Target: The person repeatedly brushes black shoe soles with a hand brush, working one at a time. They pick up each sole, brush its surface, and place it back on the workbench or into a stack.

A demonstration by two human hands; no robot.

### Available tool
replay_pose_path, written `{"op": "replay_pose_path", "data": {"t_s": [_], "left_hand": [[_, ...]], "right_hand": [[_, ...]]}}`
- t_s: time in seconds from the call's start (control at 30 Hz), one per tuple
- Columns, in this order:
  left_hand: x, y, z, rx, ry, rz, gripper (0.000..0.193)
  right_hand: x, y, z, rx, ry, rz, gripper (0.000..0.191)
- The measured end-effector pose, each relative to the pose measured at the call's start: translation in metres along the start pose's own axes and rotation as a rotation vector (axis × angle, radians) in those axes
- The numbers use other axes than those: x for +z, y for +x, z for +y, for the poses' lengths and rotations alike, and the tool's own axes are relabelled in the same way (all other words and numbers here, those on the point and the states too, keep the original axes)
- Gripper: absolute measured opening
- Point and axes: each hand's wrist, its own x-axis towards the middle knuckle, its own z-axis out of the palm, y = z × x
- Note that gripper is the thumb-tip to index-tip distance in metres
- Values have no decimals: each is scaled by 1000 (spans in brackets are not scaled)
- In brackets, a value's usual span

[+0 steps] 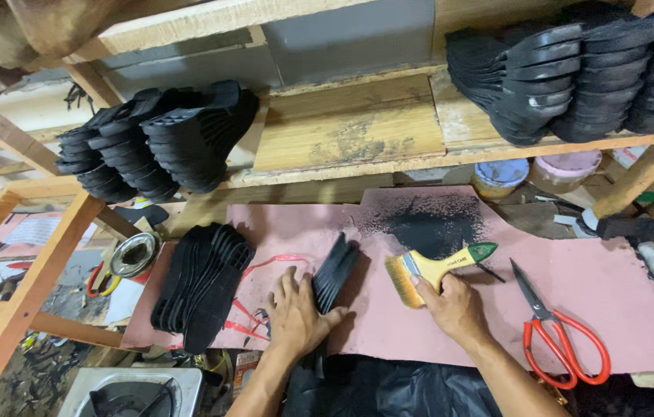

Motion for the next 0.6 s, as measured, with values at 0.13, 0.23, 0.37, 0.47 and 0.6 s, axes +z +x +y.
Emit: {"op": "replay_pose_path", "data": {"t_s": [0.13, 0.23, 0.37, 0.47, 0.6], "left_hand": [[1, 2, -10, 69, 23, 104, 94], [4, 11, -20, 96, 87, 162, 82], [19, 14, -23, 6, 163, -131, 76], [25, 16, -28, 66, 122, -73, 77], [8, 12, -32, 69, -2, -166, 77]], "right_hand": [[-2, -1, -1, 18, 15, -19, 45], [-2, -1, -3, 29, -32, -33, 45], [-3, -2, -5, 38, -5, -29, 47], [-3, -2, -5, 21, 56, -20, 45], [-3, 0, -3, 49, 23, -58, 45]]}}
